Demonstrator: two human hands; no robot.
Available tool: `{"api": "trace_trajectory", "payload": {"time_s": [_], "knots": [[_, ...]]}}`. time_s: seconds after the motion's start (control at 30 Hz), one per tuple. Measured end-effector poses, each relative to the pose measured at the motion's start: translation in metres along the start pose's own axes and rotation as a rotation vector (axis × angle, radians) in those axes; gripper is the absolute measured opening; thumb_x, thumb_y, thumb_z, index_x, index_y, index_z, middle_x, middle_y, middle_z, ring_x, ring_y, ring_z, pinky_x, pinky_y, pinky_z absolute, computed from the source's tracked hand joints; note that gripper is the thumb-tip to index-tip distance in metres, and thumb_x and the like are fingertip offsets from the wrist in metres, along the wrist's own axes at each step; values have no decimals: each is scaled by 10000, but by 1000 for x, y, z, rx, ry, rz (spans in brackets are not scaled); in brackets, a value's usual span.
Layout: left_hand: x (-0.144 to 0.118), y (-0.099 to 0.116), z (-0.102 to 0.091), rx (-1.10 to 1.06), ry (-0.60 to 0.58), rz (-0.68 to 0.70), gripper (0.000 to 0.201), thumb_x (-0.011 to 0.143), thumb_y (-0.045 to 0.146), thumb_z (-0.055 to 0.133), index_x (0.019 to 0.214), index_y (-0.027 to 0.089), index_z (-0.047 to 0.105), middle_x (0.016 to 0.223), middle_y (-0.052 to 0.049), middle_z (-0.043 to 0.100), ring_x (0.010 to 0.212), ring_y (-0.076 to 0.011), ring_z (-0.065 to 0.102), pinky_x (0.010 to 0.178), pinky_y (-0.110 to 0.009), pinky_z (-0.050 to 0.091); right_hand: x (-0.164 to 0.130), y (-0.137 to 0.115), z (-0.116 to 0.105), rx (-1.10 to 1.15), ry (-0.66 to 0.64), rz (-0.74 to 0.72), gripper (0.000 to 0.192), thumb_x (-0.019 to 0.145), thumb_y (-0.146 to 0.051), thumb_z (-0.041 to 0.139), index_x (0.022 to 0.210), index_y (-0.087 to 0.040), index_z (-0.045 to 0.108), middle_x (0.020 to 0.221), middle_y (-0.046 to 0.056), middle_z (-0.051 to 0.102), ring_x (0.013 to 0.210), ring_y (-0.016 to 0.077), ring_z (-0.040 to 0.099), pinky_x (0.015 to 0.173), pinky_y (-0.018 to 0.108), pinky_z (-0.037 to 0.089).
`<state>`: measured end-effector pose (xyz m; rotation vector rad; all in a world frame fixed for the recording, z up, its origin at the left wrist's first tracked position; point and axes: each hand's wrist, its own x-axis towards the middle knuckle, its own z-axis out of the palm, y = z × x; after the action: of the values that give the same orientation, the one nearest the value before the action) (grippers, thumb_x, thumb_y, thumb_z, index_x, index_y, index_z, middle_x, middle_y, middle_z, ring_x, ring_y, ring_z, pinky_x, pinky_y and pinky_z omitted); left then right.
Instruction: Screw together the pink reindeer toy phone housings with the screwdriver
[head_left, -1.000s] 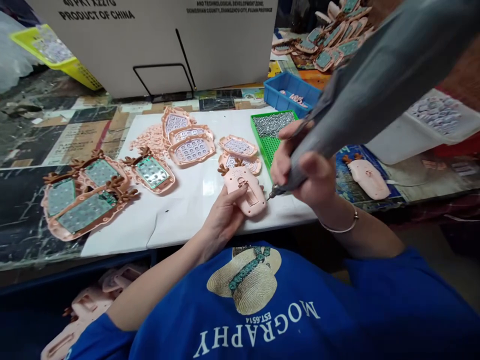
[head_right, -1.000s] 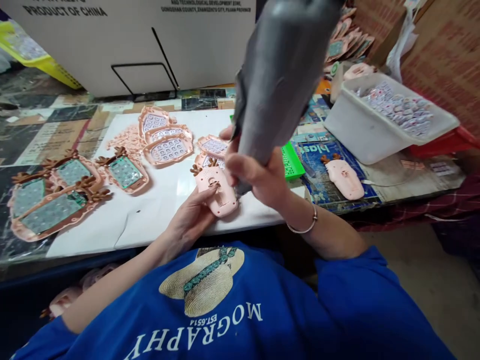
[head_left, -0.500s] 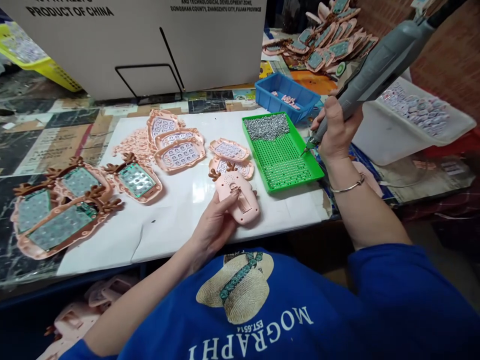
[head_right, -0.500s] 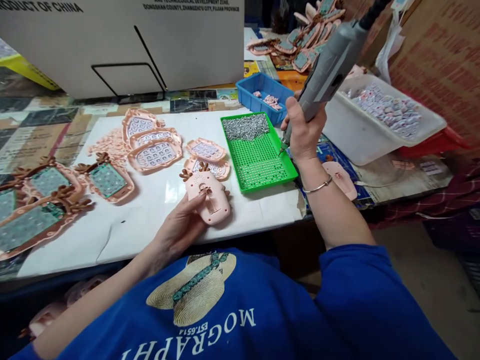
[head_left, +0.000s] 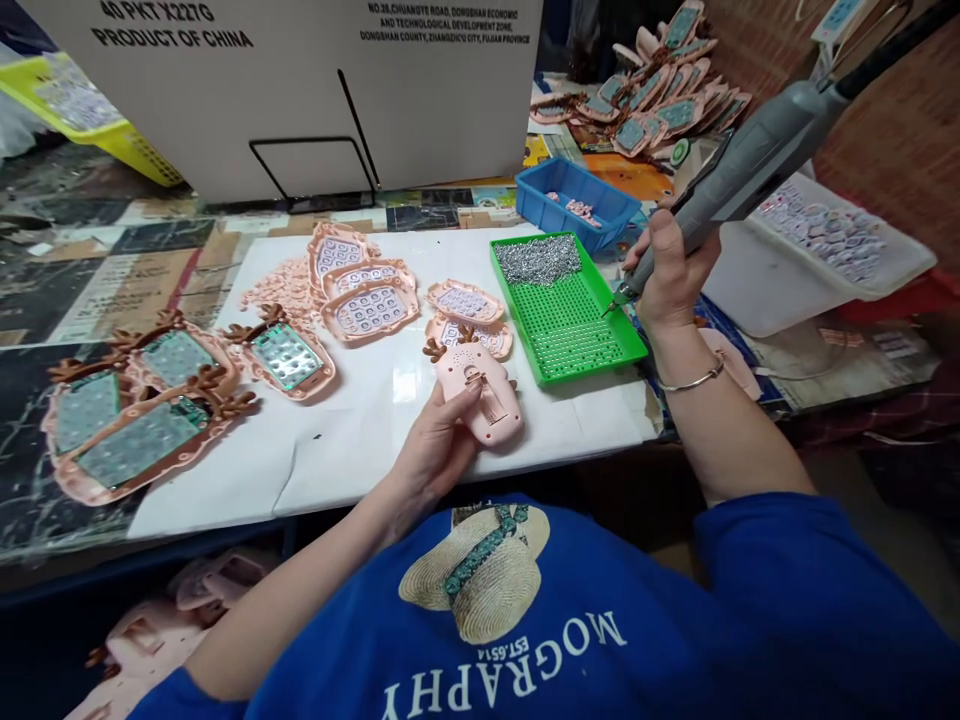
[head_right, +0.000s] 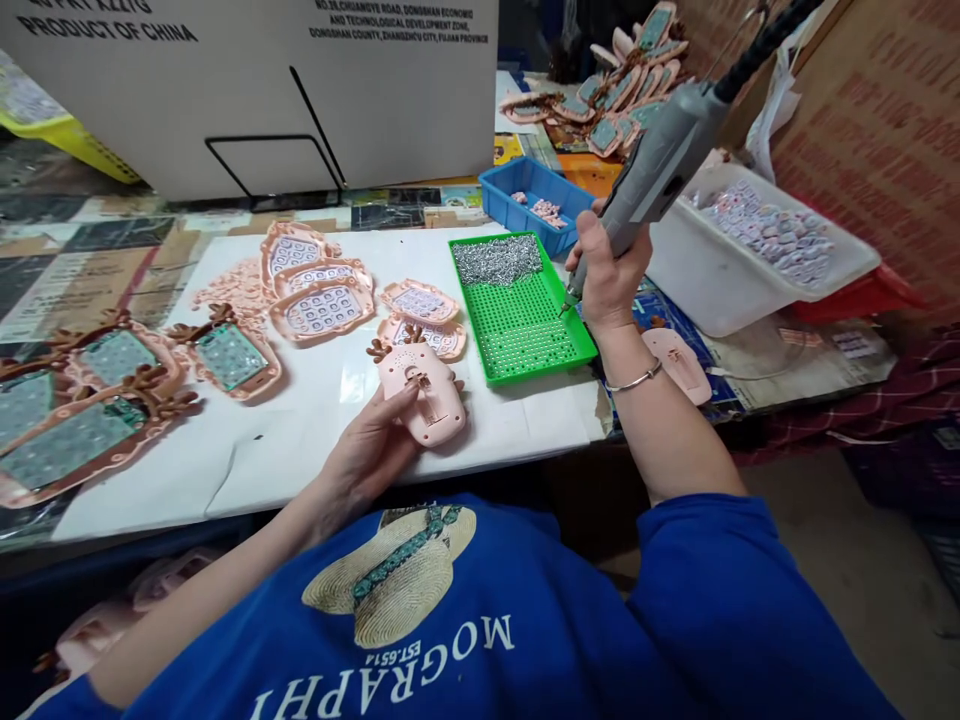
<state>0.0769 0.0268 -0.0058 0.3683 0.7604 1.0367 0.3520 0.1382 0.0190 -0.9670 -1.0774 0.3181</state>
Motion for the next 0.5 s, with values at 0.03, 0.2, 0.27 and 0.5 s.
{"api": "trace_trajectory", "payload": {"time_s": [0.03,0.2,0.27,0.5], "knots": [[0,0,0,0,0,0,441,775,127,772,1192,191,641,1082,-63,745,989,-214,727,1049,-446,549,0,0,0,-1,0,11,495,742,-711,757,972,-340,524,825,-47,613,549,139,447,600,388,447],[-2,0,-1,9,-30,-3,465,768,146,781,1204,179,623,1084,-83,746,978,-222,730,1016,-434,561,5,-10,-1,-15,8,-26,413,782,-668,732,942,-341,538,697,-64,558,517,145,434,564,370,383],[-2,-1,-1,-1,-37,0,458,765,150,784,1193,183,623,1079,-78,745,975,-216,730,1016,-424,558,8,-23,1,-29,-20,-53,364,810,-651,710,934,-350,546,627,-67,514,509,160,442,555,376,360],[-1,-5,-1,-49,-52,22,424,760,141,780,1151,178,622,1048,-69,736,1025,-232,715,1068,-469,506,-37,-102,47,154,-110,-10,343,805,-659,659,885,-332,592,587,-34,414,470,196,401,477,367,301]]}}
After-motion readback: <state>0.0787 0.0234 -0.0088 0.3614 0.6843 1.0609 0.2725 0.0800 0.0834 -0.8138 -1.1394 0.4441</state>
